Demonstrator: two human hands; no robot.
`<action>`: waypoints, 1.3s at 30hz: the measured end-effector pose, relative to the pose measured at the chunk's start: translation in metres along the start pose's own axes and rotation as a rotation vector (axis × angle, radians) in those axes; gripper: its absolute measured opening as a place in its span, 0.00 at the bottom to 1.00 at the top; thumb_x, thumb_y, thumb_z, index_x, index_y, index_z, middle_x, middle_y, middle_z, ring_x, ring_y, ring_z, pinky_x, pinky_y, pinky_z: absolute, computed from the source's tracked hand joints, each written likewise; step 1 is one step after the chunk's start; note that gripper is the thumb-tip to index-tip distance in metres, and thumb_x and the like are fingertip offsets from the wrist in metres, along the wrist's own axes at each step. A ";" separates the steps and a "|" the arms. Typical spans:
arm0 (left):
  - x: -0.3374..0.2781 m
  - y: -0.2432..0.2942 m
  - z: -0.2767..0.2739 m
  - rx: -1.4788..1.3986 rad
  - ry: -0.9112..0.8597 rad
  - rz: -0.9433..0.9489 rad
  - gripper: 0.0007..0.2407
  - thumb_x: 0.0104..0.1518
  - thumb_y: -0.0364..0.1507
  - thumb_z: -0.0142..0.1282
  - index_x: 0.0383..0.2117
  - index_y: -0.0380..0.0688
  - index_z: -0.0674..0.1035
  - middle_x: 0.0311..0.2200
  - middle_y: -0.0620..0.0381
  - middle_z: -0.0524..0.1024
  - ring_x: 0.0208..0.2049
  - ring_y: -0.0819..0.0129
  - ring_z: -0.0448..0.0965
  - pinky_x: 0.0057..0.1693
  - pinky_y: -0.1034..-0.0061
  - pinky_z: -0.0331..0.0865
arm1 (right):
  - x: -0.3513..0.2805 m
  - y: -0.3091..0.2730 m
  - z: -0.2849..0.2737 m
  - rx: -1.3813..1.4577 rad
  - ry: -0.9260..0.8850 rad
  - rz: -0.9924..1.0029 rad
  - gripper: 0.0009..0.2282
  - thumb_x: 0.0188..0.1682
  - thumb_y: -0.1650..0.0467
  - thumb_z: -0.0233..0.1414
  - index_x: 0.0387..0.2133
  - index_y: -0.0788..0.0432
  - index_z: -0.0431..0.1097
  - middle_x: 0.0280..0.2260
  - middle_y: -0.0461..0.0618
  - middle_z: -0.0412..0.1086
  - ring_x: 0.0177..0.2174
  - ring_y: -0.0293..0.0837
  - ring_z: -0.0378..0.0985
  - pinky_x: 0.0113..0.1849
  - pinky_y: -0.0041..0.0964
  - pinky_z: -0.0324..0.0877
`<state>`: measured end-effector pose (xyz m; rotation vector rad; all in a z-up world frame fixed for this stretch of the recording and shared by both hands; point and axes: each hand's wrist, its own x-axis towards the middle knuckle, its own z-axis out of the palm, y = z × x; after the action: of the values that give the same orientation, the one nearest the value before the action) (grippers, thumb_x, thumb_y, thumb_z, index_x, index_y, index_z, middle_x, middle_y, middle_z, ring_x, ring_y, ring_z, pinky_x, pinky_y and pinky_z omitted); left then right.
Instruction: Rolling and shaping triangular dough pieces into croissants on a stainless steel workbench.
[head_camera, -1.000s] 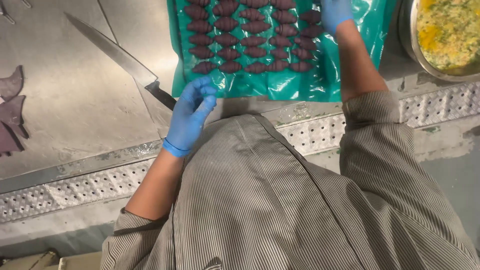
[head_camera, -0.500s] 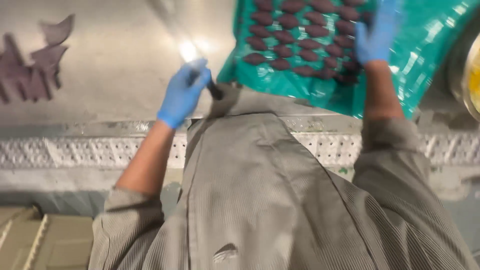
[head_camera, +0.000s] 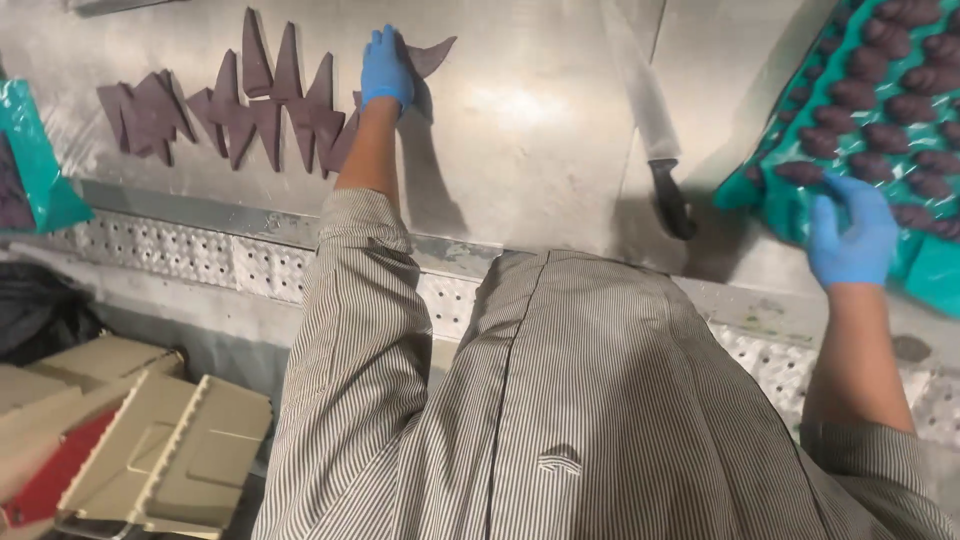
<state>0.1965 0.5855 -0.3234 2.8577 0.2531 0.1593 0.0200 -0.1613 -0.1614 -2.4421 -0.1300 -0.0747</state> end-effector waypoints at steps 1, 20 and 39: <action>0.002 0.003 -0.009 -0.009 -0.019 0.011 0.24 0.47 0.22 0.53 0.56 0.38 0.71 0.56 0.36 0.70 0.55 0.34 0.70 0.55 0.53 0.69 | 0.003 -0.029 0.010 -0.011 -0.001 0.021 0.09 0.60 0.73 0.52 0.50 0.65 0.70 0.48 0.60 0.70 0.51 0.56 0.77 0.55 0.44 0.71; -0.181 0.216 -0.091 -1.592 -0.578 -0.333 0.13 0.62 0.24 0.57 0.51 0.30 0.77 0.43 0.53 0.81 0.43 0.69 0.80 0.50 0.74 0.77 | 0.085 -0.235 0.220 1.583 -0.636 0.934 0.19 0.57 0.60 0.48 0.49 0.65 0.71 0.43 0.54 0.76 0.45 0.48 0.80 0.51 0.42 0.74; -0.251 0.204 -0.029 -0.538 -0.637 0.768 0.34 0.52 0.42 0.65 0.63 0.35 0.69 0.67 0.42 0.59 0.66 0.44 0.58 0.71 0.60 0.51 | 0.131 -0.123 0.314 0.681 -0.813 0.396 0.12 0.56 0.68 0.51 0.46 0.63 0.74 0.39 0.48 0.78 0.41 0.42 0.80 0.48 0.37 0.74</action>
<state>-0.0210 0.3525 -0.2610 2.1699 -0.8700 -0.4625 0.1423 0.1439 -0.3117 -1.6451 -0.0157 0.9771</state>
